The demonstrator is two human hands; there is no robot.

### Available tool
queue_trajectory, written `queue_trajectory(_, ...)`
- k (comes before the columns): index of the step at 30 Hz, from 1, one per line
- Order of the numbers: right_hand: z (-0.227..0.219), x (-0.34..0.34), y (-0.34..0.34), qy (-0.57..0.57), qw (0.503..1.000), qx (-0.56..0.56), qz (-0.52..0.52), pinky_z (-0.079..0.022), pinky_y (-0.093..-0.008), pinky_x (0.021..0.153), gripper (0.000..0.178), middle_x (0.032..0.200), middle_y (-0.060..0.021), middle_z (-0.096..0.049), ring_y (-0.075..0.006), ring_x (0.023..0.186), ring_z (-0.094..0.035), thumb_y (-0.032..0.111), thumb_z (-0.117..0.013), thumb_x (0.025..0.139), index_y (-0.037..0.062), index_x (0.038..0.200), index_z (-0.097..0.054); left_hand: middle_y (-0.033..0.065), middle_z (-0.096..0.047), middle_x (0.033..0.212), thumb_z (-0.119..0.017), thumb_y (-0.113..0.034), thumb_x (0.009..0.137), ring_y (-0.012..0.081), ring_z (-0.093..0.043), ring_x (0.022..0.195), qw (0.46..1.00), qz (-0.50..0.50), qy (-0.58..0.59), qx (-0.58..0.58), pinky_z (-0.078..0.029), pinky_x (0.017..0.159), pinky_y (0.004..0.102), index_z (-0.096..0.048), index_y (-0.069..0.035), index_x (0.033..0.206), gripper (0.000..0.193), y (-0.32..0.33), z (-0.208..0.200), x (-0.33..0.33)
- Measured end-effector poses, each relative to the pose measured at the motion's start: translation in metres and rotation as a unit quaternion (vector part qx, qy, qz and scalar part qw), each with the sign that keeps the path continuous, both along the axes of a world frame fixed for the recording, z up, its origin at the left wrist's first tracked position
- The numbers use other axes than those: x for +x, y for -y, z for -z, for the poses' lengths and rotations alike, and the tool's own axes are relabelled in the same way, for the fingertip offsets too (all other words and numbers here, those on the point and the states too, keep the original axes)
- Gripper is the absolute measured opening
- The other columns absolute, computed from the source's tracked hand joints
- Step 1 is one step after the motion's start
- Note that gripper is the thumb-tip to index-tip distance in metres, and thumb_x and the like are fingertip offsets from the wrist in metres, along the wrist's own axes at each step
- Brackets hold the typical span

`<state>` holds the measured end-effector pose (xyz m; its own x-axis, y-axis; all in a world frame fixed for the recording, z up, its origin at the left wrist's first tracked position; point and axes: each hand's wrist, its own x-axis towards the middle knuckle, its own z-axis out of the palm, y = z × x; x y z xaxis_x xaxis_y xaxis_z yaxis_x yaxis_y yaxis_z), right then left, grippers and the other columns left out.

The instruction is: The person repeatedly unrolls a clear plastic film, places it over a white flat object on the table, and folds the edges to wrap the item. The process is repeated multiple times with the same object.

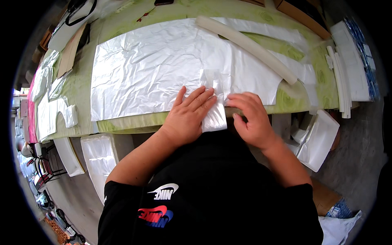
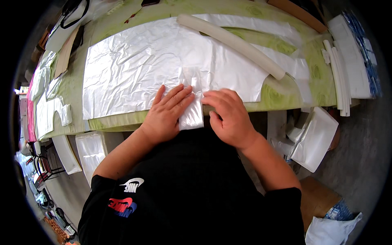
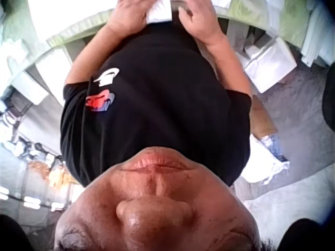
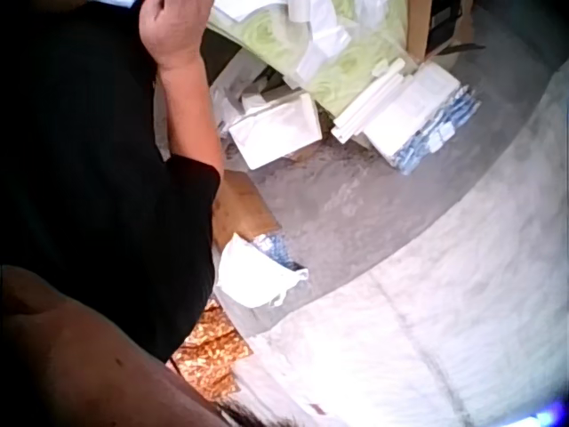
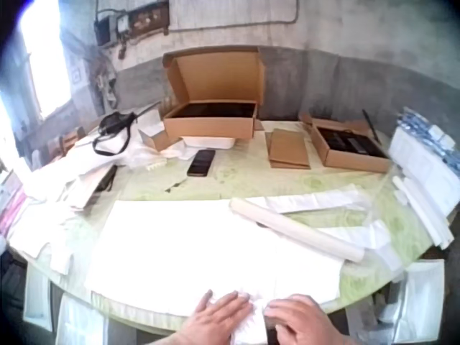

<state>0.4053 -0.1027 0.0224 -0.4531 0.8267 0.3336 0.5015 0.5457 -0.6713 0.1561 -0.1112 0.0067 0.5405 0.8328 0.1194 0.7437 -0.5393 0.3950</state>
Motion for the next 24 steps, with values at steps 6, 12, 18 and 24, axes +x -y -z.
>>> queue_trajectory(6,0.017,-0.006,-0.026,0.034,0.996,0.071,-0.039,-0.046,-0.0426,0.095,0.037,0.115,-0.0059,-0.068,-0.0325,0.109,-0.059,0.005,-0.075,0.078,0.0113,0.114,-0.069,0.0053,-0.062,0.147,-0.074,-0.012,0.083,0.0279,-0.051,0.142,0.996,-0.027,0.071,-0.046,-0.03,0.122,0.051,-0.068,-0.014,0.134,0.052,-0.01,-0.002,-0.006)
queue_trajectory(12,0.022,-0.023,-0.037,0.086,0.994,0.037,0.052,-0.045,-0.0443,0.082,0.007,0.097,-0.005,-0.064,-0.0299,0.094,-0.059,0.014,-0.073,0.084,0.0083,0.085,-0.068,0.0042,-0.072,0.118,-0.076,-0.018,0.088,0.0288,-0.062,0.116,0.985,-0.116,0.127,0.001,-0.044,0.102,0.0426,-0.076,-0.008,0.103,0.018,-0.025,0.004,-0.006)
queue_trajectory(18,0.024,-0.039,-0.037,0.128,0.984,0.042,0.119,-0.045,-0.0449,0.078,0.013,0.09,-0.0056,-0.064,-0.0296,0.09,-0.059,0.018,-0.066,0.088,0.0081,0.082,-0.07,0.0054,-0.069,0.108,-0.071,-0.019,0.092,0.0309,-0.061,0.107,0.977,-0.176,0.118,0.037,-0.044,0.096,0.0437,-0.074,-0.007,0.091,0.013,-0.028,0.005,-0.001)
queue_trajectory(24,0.026,-0.042,-0.038,0.157,0.976,0.067,0.134,-0.045,-0.045,0.077,0.013,0.087,-0.0061,-0.063,-0.0292,0.086,-0.059,0.019,-0.066,0.086,0.0083,0.079,-0.069,0.0069,-0.066,0.112,-0.07,-0.017,0.089,0.0324,-0.059,0.105,0.975,-0.204,0.073,0.041,-0.044,0.095,0.0454,-0.071,-0.007,0.098,0.013,-0.035,0.007,0.005)
